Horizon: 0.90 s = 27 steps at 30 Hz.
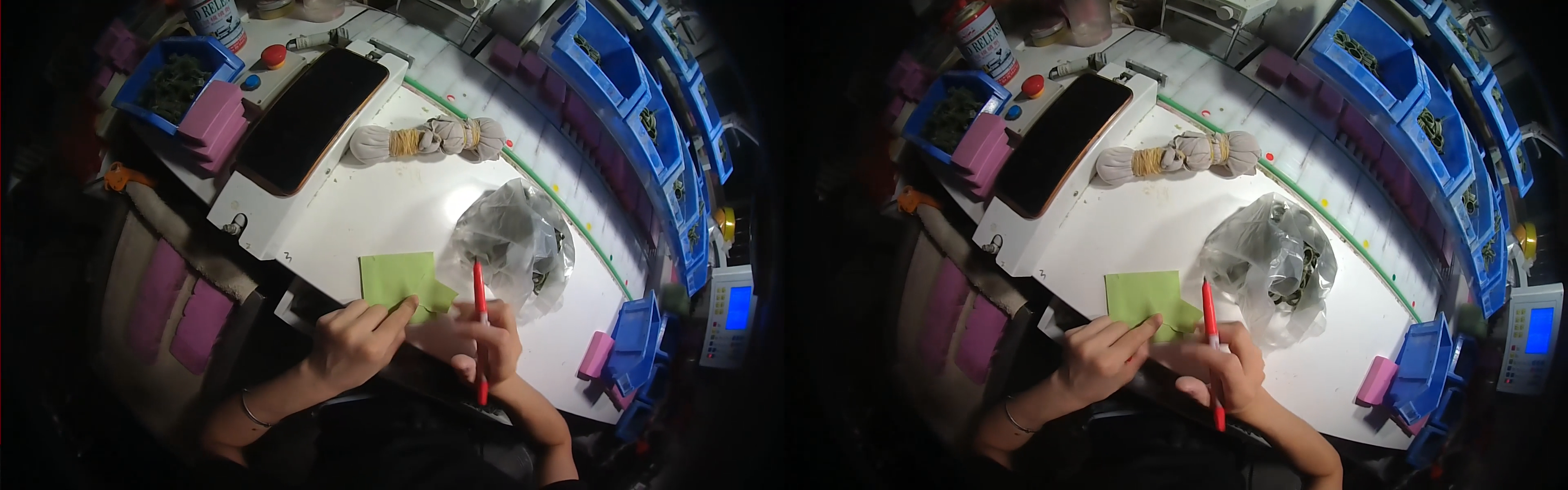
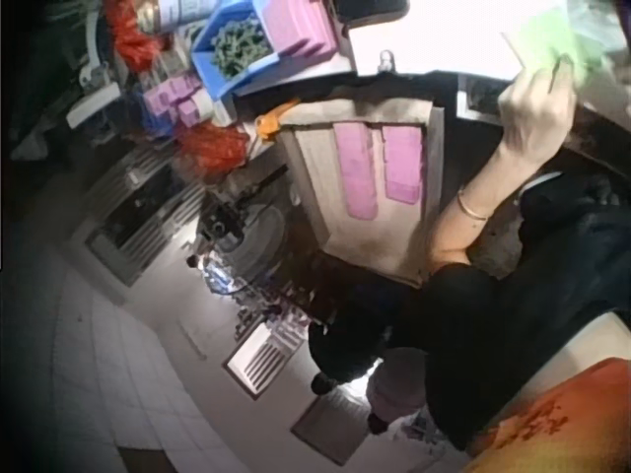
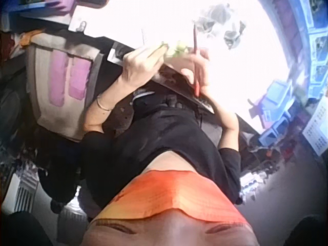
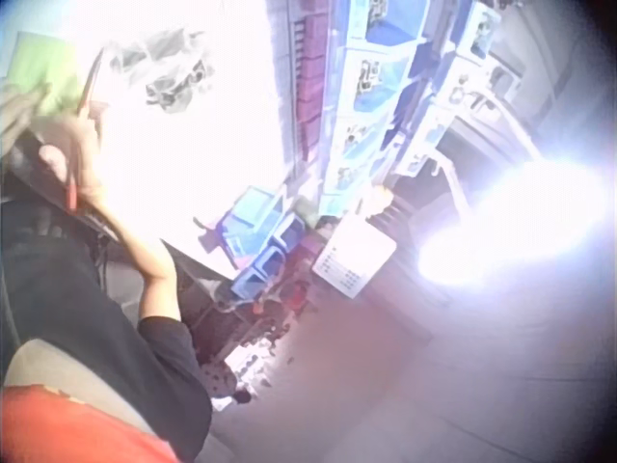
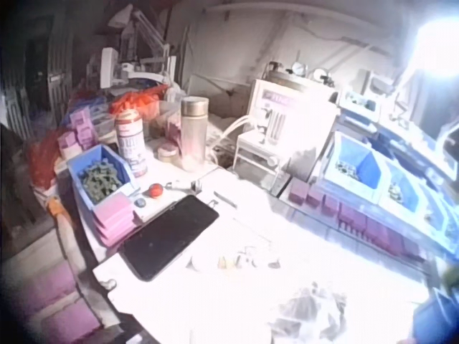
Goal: The person assembles small metal hardware components by hand, inserting pins into rings and placing them into a plastic bag. They then write on a sticky note, seal the bag, and organize pink foam blocks on the table.
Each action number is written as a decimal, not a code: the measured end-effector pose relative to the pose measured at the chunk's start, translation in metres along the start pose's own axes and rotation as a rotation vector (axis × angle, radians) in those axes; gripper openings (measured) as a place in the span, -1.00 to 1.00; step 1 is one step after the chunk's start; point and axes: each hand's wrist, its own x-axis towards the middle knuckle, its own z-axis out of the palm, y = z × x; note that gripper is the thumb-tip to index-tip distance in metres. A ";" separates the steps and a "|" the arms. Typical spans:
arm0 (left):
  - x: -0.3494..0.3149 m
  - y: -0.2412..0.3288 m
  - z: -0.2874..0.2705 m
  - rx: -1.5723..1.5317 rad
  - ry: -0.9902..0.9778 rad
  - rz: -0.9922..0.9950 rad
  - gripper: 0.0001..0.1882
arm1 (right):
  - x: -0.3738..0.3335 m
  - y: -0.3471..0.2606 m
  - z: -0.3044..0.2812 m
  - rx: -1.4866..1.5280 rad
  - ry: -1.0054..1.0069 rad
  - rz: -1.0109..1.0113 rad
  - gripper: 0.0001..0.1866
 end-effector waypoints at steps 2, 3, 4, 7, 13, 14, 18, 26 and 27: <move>0.003 0.004 -0.001 -0.048 0.011 -0.035 -0.66 | -0.010 0.001 -0.006 0.094 -0.067 0.113 -0.66; 0.003 0.006 -0.001 -0.020 0.007 -0.035 -0.68 | -0.014 0.002 -0.008 0.142 -0.100 0.169 -0.69; 0.005 0.009 -0.001 0.001 -0.001 -0.029 -0.69 | -0.008 -0.004 -0.003 0.153 -0.007 0.238 -0.74; 0.003 0.008 -0.001 0.032 -0.003 -0.038 -0.71 | 0.007 0.001 0.011 0.145 0.067 0.217 -0.81; 0.006 0.010 -0.008 0.131 -0.065 0.038 -0.77 | 0.003 0.001 0.009 0.216 0.050 0.506 -0.93; 0.008 0.011 -0.009 0.159 -0.071 0.065 -0.79 | 0.003 0.001 0.011 0.196 0.053 0.558 -0.93; 0.011 0.010 -0.007 0.153 -0.093 0.086 -0.79 | -0.001 0.004 0.010 0.213 0.058 0.587 -0.90; 0.007 0.007 -0.008 -0.008 -0.123 -0.003 -0.72 | 0.011 0.001 0.016 -0.325 0.052 0.276 -0.75; 0.006 0.007 -0.009 -0.013 -0.137 -0.016 -0.71 | 0.009 -0.001 0.017 -0.353 0.003 0.306 -0.75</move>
